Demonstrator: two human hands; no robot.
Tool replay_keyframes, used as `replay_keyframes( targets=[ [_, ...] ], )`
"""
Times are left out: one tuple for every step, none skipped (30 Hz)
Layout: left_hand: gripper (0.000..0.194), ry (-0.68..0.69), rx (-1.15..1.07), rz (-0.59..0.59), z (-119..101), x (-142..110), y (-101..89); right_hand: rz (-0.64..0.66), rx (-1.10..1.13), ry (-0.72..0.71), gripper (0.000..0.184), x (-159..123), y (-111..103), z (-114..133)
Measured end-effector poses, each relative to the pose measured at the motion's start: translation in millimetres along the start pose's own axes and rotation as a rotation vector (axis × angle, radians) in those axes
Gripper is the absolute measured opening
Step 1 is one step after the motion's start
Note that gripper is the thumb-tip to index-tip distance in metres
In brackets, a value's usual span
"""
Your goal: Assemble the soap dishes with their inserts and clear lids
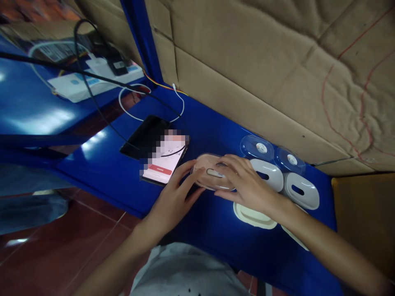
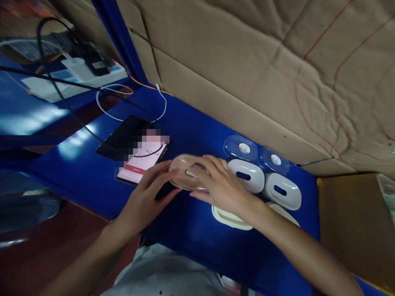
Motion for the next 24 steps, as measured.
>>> replay_keyframes(
  targets=[
    [0.053,0.003,0.001,0.001,-0.2,0.0,-0.1,-0.004,-0.015,-0.007,0.059,-0.8,0.7,0.5],
    [0.053,0.005,0.000,0.000,-0.2,0.0,-0.3,-0.007,-0.030,-0.013,0.059,-1.5,1.4,1.0],
    [0.053,0.006,-0.003,-0.002,0.0,0.0,-0.5,-0.010,-0.042,-0.019,0.059,-2.1,1.9,1.6],
    [0.053,0.008,-0.007,-0.008,0.1,0.0,-1.0,-0.012,-0.052,-0.025,0.059,-2.6,2.3,2.2],
    [0.052,0.011,-0.012,-0.016,0.2,-0.1,-1.4,-0.012,-0.060,-0.031,0.059,-2.9,2.7,2.7],
    [0.051,0.014,-0.017,-0.024,0.3,-0.3,-2.0,-0.011,-0.067,-0.035,0.060,-3.1,3.0,3.2],
    [0.050,0.019,-0.020,-0.033,0.1,-0.5,-2.7,-0.009,-0.073,-0.037,0.060,-3.2,3.1,3.7],
    [0.048,0.023,-0.021,-0.040,-0.1,-0.7,-3.3,-0.009,-0.079,-0.040,0.059,-3.2,3.0,4.2],
    [0.047,0.026,-0.020,-0.046,-0.4,-0.9,-3.8,-0.010,-0.086,-0.041,0.058,-3.0,2.6,4.8],
    [0.047,0.026,-0.017,-0.050,-0.6,-1.0,-4.3,-0.012,-0.093,-0.043,0.057,-2.7,2.2,5.7],
    [0.046,0.024,-0.014,-0.053,-0.7,-1.0,-4.7,-0.009,-0.105,-0.045,0.057,-2.2,2.1,6.9],
    [0.046,0.022,-0.013,-0.055,-1.0,-1.0,-5.1,-0.001,-0.123,-0.049,0.058,-1.6,2.2,8.4],
    [0.046,0.021,-0.012,-0.057,-1.3,-1.0,-5.4,0.013,-0.148,-0.053,0.058,-1.0,2.9,10.2],
    [0.046,0.019,-0.012,-0.060,-1.6,-1.1,-5.8,0.034,-0.178,-0.059,0.059,-0.5,4.0,12.3],
    [0.045,0.019,-0.011,-0.065,-2.0,-1.2,-6.3,0.056,-0.210,-0.066,0.059,-0.1,5.6,14.4],
    [0.045,0.017,-0.011,-0.069,-2.2,-1.4,-6.7,0.078,-0.237,-0.071,0.059,0.0,7.4,16.5],
    [0.044,0.015,-0.009,-0.073,-2.3,-1.7,-7.1,0.097,-0.256,-0.075,0.060,-0.2,9.3,18.3],
    [0.043,0.009,-0.006,-0.074,-2.1,-2.0,-7.2,0.110,-0.267,-0.073,0.062,-0.7,11.1,19.8],
    [0.042,0.004,-0.003,-0.074,-1.9,-2.3,-7.3,0.117,-0.275,-0.068,0.064,-1.5,12.8,20.9],
    [0.041,-0.001,0.001,-0.073,-1.8,-2.6,-7.3,0.120,-0.281,-0.060,0.067,-2.5,14.2,21.8],
    [0.041,-0.004,0.003,-0.071,-1.7,-2.8,-7.2,0.122,-0.288,-0.052,0.069,-3.5,15.7,22.6],
    [0.040,-0.002,0.005,-0.071,-2.0,-3.1,-7.3,0.125,-0.298,-0.046,0.071,-4.4,17.1,23.5],
    [0.039,0.002,0.005,-0.074,-2.6,-3.3,-7.7,0.128,-0.309,-0.041,0.072,-4.9,18.4,24.5],
    [0.038,0.006,0.006,-0.079,-3.1,-3.4,-8.2,0.133,-0.317,-0.037,0.072,-5.2,19.7,25.4]
  ],
)
Point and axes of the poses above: each hand's wrist, its own x-axis towards the middle knuckle, its own y-axis out of the palm, z = x × y, the point moved 8 cm from there along x, towards the middle knuckle, and after that the axes turned 13 degrees about -y, right-handed, at the moved point
